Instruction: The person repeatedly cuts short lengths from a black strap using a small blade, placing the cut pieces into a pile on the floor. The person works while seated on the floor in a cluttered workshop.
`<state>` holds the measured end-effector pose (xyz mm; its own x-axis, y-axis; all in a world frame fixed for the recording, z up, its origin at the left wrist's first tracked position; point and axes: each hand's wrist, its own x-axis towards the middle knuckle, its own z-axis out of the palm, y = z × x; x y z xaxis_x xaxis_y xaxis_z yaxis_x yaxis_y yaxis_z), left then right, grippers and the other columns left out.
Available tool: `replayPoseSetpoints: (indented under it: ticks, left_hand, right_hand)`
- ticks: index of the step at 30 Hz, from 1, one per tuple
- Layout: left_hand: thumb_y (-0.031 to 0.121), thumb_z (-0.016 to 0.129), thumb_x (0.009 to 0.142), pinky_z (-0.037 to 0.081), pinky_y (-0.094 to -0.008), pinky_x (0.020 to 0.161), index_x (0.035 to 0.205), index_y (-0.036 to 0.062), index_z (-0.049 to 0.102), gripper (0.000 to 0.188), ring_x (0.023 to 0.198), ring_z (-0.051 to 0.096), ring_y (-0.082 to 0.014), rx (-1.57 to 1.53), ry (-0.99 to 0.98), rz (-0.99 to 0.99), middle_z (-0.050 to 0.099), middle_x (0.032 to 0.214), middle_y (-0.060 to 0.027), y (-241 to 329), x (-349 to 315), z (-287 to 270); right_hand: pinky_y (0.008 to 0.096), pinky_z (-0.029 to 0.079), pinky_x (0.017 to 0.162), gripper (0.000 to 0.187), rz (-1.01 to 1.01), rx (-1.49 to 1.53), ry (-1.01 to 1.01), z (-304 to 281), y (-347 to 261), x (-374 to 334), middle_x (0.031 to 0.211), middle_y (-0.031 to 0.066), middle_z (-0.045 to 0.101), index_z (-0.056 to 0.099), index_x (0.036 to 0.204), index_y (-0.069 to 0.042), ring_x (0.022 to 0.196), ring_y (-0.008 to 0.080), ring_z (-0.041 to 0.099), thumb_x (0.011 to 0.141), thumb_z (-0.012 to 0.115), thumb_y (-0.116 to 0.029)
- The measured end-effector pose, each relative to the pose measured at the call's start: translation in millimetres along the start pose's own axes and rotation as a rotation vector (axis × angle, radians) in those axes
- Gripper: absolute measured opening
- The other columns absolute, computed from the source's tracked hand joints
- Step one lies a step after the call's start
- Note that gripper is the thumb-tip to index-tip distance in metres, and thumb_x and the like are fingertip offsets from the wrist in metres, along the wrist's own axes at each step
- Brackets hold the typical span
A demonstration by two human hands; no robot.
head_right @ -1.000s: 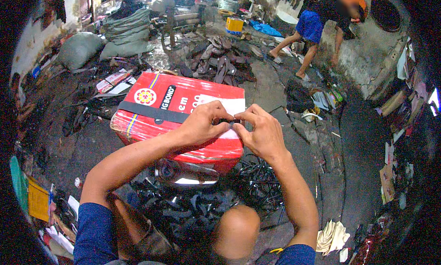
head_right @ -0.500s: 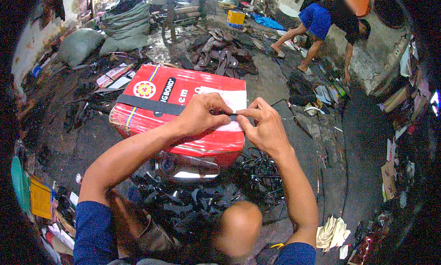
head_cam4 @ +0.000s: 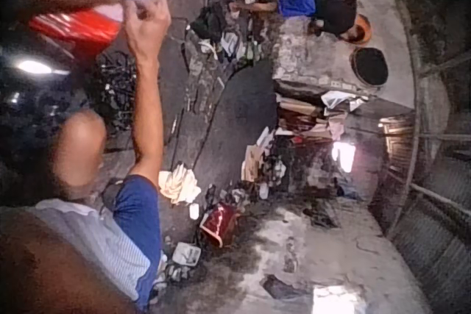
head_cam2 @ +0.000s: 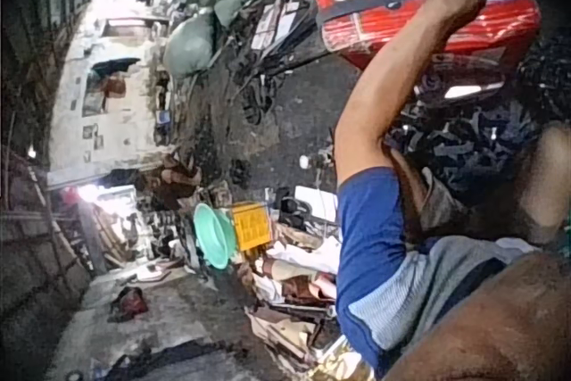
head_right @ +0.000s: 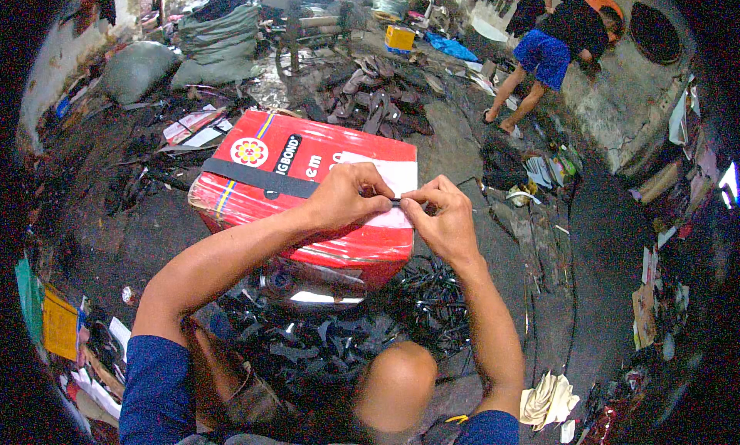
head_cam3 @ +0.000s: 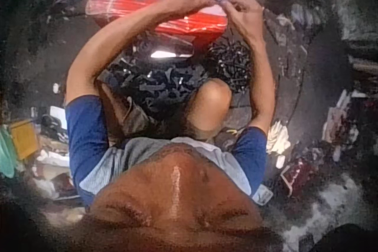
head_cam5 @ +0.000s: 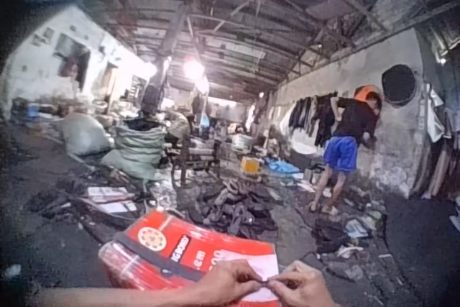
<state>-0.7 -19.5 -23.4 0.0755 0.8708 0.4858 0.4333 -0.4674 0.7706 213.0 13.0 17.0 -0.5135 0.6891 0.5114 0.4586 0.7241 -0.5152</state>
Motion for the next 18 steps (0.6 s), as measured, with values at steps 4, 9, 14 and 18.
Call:
replayPoseSetpoints:
  ticks: [4, 9, 14, 18]
  left_hand:
    - [0.012, 0.078, 0.079, 0.055, -0.0377, 0.073, 0.085, 0.0004, 0.077, 0.013, 0.079, 0.070, -0.0251, 0.032, 0.033, 0.001, 0.072, 0.085, -0.0150, -1, 2, 2]
    - [0.009, 0.076, 0.076, 0.056, -0.0405, 0.069, 0.079, 0.0006, 0.075, 0.009, 0.073, 0.071, -0.0299, 0.085, -0.030, -0.019, 0.071, 0.081, -0.0179, 7, 14, 1]
    - [0.011, 0.074, 0.079, 0.054, -0.0396, 0.070, 0.082, 0.0015, 0.074, 0.010, 0.074, 0.068, -0.0283, 0.154, -0.075, 0.182, 0.069, 0.081, -0.0147, -3, 11, -5]
    - [0.011, 0.075, 0.081, 0.053, -0.0374, 0.069, 0.085, 0.0013, 0.074, 0.011, 0.074, 0.067, -0.0256, 0.129, -0.073, 0.269, 0.068, 0.080, -0.0120, 4, 19, 10]
  right_hand:
    - [0.0274, 0.046, 0.064, 0.011, 0.473, 0.414, -0.029, 14, -1, 0, 0.076, -0.0010, 0.059, 0.073, 0.086, 0.000, 0.075, 0.0086, 0.055, 0.078, 0.077, -0.007]
    - [0.0225, 0.044, 0.059, 0.015, 0.352, 0.539, 0.173, 38, 35, -2, 0.076, -0.0040, 0.057, 0.062, 0.090, -0.004, 0.067, 0.0053, 0.054, 0.081, 0.072, 0.000]
    - [0.0237, 0.038, 0.046, 0.017, 0.544, 0.738, 0.100, 33, 20, -12, 0.070, -0.0038, 0.057, 0.057, 0.095, -0.009, 0.058, 0.0047, 0.052, 0.092, 0.074, -0.014]
    - [0.0264, 0.032, 0.039, 0.025, 0.377, 0.603, 0.156, 45, 52, -24, 0.065, -0.0047, 0.054, 0.055, 0.088, -0.012, 0.048, 0.0045, 0.043, 0.100, 0.069, -0.029]
